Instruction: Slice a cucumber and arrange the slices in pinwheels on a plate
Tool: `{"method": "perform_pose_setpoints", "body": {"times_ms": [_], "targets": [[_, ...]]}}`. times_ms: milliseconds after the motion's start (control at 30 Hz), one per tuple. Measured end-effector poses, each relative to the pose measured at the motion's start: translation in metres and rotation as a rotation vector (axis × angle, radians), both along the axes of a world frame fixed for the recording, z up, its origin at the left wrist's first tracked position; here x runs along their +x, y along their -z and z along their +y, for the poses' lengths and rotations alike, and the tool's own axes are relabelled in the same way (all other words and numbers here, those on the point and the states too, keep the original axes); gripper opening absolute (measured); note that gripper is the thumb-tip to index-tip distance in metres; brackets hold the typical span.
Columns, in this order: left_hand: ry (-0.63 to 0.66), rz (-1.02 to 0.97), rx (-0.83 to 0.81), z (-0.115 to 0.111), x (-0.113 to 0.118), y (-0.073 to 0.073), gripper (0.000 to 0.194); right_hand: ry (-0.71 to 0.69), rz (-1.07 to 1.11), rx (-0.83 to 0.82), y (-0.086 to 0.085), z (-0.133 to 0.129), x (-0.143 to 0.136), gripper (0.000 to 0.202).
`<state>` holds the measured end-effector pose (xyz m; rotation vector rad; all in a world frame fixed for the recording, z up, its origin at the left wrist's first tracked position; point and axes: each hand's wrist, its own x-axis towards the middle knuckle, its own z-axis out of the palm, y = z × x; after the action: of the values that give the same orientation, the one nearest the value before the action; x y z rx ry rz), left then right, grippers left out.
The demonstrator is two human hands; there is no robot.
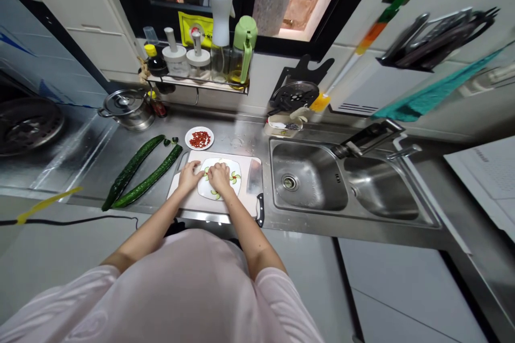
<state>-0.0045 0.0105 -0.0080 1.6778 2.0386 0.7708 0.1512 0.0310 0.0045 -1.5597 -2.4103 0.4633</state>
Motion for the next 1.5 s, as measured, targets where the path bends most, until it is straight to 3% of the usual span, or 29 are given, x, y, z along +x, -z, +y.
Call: {"method": "perform_pose_setpoints", "body": {"times_ms": [1200, 1500], "targets": [[-0.03, 0.051, -0.067, 0.001, 0.01, 0.003, 0.042, 0.015, -0.001, -0.012, 0.0, 0.002, -0.002, 0.016], [-0.038, -0.07, -0.013, 0.0, 0.001, 0.0, 0.041, 0.084, 0.091, 0.002, -0.018, 0.001, 0.011, 0.015]]}}
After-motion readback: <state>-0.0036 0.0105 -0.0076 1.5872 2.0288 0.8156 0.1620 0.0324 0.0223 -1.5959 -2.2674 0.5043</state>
